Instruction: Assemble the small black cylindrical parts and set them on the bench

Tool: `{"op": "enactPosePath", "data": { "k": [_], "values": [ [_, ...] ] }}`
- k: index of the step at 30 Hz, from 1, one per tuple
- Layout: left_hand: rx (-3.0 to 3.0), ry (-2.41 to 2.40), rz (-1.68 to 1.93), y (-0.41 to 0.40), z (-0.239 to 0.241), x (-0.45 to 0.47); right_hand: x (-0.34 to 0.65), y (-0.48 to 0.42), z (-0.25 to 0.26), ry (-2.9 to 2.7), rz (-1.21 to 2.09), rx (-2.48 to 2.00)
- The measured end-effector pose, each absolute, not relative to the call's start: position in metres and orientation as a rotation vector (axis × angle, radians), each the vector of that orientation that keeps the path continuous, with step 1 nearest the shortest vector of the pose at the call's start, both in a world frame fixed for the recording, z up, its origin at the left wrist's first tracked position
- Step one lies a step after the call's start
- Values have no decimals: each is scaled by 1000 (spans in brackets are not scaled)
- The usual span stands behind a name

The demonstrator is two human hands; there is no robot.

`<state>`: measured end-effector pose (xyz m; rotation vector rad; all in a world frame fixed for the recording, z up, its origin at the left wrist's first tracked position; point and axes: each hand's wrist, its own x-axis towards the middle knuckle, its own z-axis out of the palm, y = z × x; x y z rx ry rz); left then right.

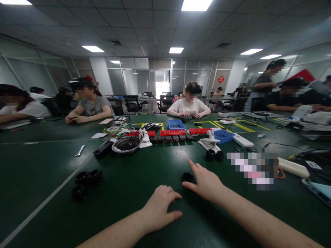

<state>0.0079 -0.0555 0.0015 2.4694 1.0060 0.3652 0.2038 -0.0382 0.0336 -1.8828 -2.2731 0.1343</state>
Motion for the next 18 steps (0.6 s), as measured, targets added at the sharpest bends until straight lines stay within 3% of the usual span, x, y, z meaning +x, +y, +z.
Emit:
{"op": "enactPosePath", "data": {
  "k": [5, 10, 14, 18],
  "values": [
    [2473, 1023, 358, -57, 0, 7, 180, -34, 21, -2512, 67, -1888],
    [2443, 999, 347, -56, 5, 5, 227, -57, 20, -2618, 170, -1695],
    [2432, 976, 351, -54, 7, 4, 299, -62, 20, -2329, 310, -1948],
    [2411, 1001, 341, -54, 7, 5, 347, -34, 37, -1909, 159, -2096]
  ]
}}
